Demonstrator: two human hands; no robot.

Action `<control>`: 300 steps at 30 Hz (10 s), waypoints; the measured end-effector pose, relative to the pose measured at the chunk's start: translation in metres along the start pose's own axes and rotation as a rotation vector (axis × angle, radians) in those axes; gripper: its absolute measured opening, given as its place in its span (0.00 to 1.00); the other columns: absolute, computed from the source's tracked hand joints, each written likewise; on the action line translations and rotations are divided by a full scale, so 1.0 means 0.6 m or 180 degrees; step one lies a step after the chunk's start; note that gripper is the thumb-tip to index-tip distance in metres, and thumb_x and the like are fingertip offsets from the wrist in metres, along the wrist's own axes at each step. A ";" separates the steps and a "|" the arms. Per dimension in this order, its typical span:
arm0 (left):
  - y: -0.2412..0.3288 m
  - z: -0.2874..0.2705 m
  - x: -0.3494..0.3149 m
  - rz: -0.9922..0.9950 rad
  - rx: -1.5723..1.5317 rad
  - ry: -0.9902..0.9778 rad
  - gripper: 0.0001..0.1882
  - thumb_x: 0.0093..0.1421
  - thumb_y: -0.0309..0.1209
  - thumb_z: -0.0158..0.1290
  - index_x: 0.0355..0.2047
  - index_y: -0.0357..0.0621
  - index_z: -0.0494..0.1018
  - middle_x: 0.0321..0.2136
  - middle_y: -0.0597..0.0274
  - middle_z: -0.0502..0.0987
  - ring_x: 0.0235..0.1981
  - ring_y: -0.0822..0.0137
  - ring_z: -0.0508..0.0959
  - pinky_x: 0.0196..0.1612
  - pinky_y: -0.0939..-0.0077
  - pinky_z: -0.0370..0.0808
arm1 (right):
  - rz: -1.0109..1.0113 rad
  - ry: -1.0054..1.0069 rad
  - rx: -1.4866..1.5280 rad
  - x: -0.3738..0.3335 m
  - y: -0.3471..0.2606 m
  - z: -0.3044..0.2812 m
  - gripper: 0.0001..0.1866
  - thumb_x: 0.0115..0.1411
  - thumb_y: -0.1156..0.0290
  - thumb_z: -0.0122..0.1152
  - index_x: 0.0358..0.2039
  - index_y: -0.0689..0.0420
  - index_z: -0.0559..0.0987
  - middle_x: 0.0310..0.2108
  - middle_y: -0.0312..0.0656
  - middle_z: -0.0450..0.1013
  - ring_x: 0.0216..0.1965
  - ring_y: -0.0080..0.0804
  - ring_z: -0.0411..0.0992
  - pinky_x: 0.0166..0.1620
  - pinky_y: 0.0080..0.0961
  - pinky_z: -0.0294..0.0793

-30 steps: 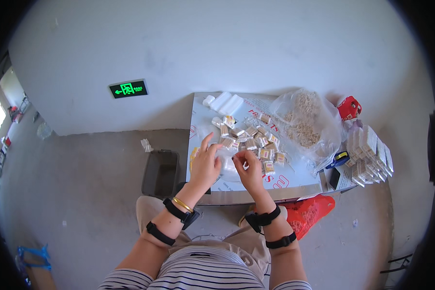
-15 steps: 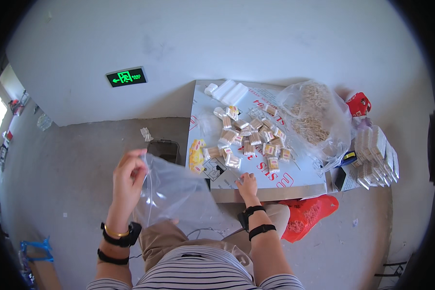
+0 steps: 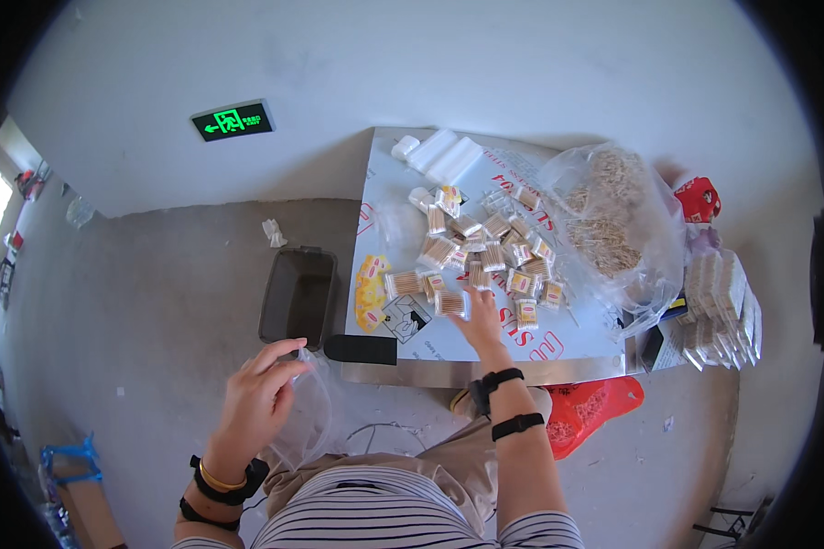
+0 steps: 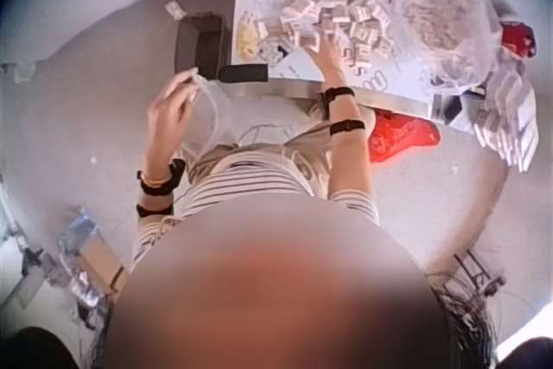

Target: Packaging small rectangular items into plastic bags.

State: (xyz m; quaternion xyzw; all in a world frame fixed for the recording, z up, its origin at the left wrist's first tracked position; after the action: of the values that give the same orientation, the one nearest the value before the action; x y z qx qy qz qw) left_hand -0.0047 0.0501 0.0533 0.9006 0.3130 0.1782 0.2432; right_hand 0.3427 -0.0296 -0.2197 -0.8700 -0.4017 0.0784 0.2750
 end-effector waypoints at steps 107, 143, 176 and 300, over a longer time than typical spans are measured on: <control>0.060 0.105 0.032 0.0684 0.0239 -0.0308 0.11 0.52 0.20 0.51 0.37 0.42 0.74 0.46 0.62 0.74 0.29 0.62 0.78 0.34 0.69 0.75 | -0.0697 -0.0045 0.0085 -0.170 0.005 0.036 0.28 0.38 0.61 0.73 0.41 0.56 0.74 0.59 0.51 0.54 0.60 0.53 0.53 0.62 0.45 0.54; 0.047 0.180 0.099 0.1260 -0.0418 -0.1559 0.25 0.49 0.15 0.49 0.50 0.45 0.71 0.59 0.60 0.65 0.54 0.57 0.72 0.52 0.65 0.71 | -0.0991 -0.1647 0.4502 -0.251 -0.243 -0.240 0.26 0.48 0.65 0.71 0.44 0.56 0.68 0.56 0.41 0.60 0.59 0.32 0.58 0.59 0.31 0.59; 0.269 0.262 -0.044 0.2658 -0.0873 -0.1274 0.18 0.51 0.20 0.50 0.44 0.38 0.69 0.46 0.58 0.70 0.37 0.54 0.78 0.36 0.61 0.77 | -0.1491 -0.0151 0.1231 -0.283 -0.274 -0.080 0.20 0.44 0.65 0.68 0.36 0.59 0.73 0.44 0.49 0.67 0.48 0.48 0.65 0.48 0.38 0.68; 0.045 0.209 0.024 -0.0890 -0.5432 -0.1254 0.26 0.64 0.38 0.53 0.61 0.48 0.62 0.52 0.67 0.71 0.52 0.72 0.72 0.55 0.72 0.69 | -0.1196 -0.0109 0.2571 -0.224 -0.291 -0.243 0.32 0.50 0.77 0.68 0.54 0.61 0.64 0.47 0.48 0.68 0.49 0.38 0.69 0.53 0.33 0.69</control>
State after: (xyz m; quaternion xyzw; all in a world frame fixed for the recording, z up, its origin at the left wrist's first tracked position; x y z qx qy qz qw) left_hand 0.0781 0.0001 -0.0320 0.3802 0.1331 0.1613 0.9010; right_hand 0.1911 -0.0978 -0.0142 -0.6033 -0.4945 0.1920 0.5955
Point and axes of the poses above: each hand's wrist, its own x-axis towards the middle knuckle, its own z-axis out of the palm, y = z × x, the point moved 3 cm from there along x, towards the middle knuckle
